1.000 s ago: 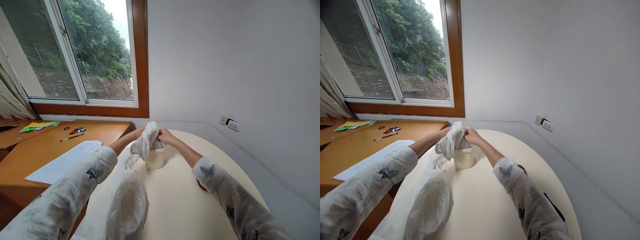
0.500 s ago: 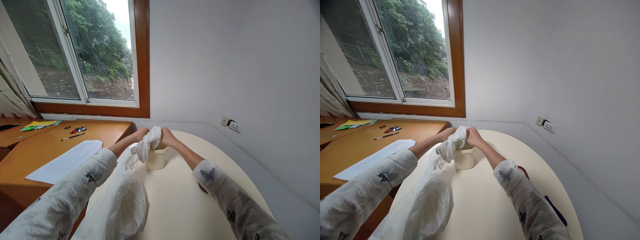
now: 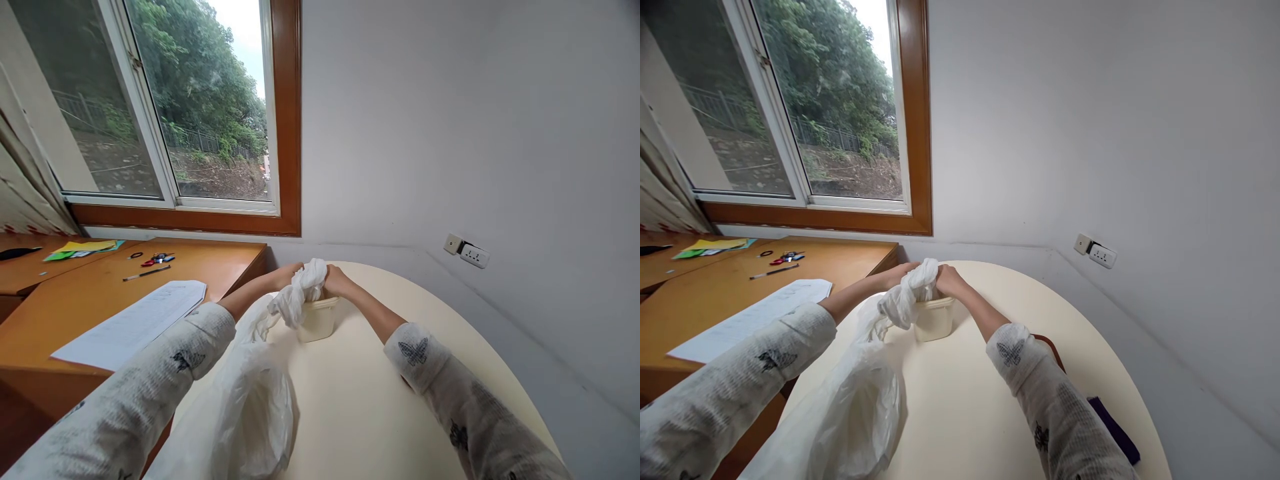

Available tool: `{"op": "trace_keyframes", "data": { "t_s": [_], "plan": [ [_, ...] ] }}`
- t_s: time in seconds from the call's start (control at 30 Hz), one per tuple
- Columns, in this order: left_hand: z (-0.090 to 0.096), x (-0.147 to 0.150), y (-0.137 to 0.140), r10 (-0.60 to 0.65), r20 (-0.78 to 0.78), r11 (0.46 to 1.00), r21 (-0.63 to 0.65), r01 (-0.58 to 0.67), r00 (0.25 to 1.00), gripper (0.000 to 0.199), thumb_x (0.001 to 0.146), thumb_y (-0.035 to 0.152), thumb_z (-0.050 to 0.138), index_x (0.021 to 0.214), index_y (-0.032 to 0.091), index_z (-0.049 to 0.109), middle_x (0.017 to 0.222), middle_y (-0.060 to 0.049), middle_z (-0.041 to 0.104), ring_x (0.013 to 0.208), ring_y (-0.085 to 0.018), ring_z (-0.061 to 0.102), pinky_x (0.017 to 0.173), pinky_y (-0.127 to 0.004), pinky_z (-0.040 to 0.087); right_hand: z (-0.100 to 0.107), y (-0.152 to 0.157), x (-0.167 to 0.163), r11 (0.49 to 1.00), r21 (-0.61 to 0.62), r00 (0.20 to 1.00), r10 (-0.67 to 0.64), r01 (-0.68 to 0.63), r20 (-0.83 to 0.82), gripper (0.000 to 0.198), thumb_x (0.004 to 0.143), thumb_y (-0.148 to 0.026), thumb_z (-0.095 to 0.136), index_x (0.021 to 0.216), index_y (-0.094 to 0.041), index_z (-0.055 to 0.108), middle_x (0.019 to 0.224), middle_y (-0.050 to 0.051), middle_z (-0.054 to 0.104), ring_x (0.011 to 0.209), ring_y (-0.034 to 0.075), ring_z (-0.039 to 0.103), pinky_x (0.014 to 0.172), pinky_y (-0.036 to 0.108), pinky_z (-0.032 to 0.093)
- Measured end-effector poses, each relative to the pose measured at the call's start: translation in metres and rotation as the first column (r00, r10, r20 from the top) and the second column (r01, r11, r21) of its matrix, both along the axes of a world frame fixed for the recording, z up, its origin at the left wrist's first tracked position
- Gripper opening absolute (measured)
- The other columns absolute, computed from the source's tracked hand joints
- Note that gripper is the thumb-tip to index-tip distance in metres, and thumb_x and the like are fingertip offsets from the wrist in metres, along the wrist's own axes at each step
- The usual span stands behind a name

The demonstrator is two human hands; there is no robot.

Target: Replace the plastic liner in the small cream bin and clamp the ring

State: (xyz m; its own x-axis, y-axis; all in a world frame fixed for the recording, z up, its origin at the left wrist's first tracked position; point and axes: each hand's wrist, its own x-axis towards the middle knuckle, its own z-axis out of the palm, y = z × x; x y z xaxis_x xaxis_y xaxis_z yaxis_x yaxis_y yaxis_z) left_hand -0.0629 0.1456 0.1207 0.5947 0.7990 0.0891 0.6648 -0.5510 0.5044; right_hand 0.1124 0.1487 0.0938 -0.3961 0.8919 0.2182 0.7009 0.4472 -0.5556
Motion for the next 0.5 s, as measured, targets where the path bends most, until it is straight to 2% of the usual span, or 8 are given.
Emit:
{"op": "trace_keyframes", "data": {
  "t_s": [0.17,0.3,0.4,0.5],
  "plan": [
    [-0.012,-0.004,0.011,0.089,0.028,0.996,0.021,-0.09,0.996,0.023,0.069,0.032,0.046,0.084,0.015,0.046,0.084,-0.005,0.06,0.08,-0.02,0.054,0.067,-0.028,0.042,-0.004,0.001,-0.003,1.0,0.017,1.0,-0.012,0.011,0.01,0.017,0.074,-0.017,0.052,0.086,-0.018,0.063,0.094,0.008,0.066,0.086,0.021,0.058,0.066,0.025,0.041],
    [-0.024,-0.004,0.014,0.065,-0.019,0.998,0.018,-0.064,0.998,0.026,0.06,0.03,0.057,0.08,0.017,0.048,0.081,-0.005,0.061,0.079,-0.022,0.055,0.065,-0.027,0.041,-0.015,-0.001,-0.013,0.996,-0.089,0.995,0.02,-0.012,0.096,0.02,0.075,-0.02,0.06,0.095,-0.017,0.061,0.098,0.006,0.063,0.086,0.019,0.058,0.071,0.027,0.045],
    [-0.03,-0.002,0.014,0.045,-0.058,0.999,0.021,-0.044,0.997,0.021,0.056,0.025,0.06,0.074,0.018,0.05,0.075,-0.004,0.061,0.073,-0.022,0.056,0.063,-0.027,0.04,-0.022,0.006,-0.019,0.982,-0.185,0.982,0.058,-0.024,0.178,0.023,0.084,-0.03,0.052,0.102,-0.018,0.056,0.105,0.005,0.058,0.089,0.016,0.057,0.076,0.033,0.048],
    [-0.03,0.0,0.014,0.064,-0.072,0.997,0.047,-0.061,0.995,0.014,0.058,0.022,0.056,0.071,0.017,0.053,0.069,-0.003,0.06,0.068,-0.021,0.056,0.061,-0.027,0.038,-0.023,0.014,-0.023,0.971,-0.23,0.972,0.114,-0.065,0.206,0.025,0.087,-0.032,0.047,0.107,-0.02,0.054,0.111,0.006,0.054,0.093,0.016,0.055,0.079,0.035,0.048]
  ]
}}
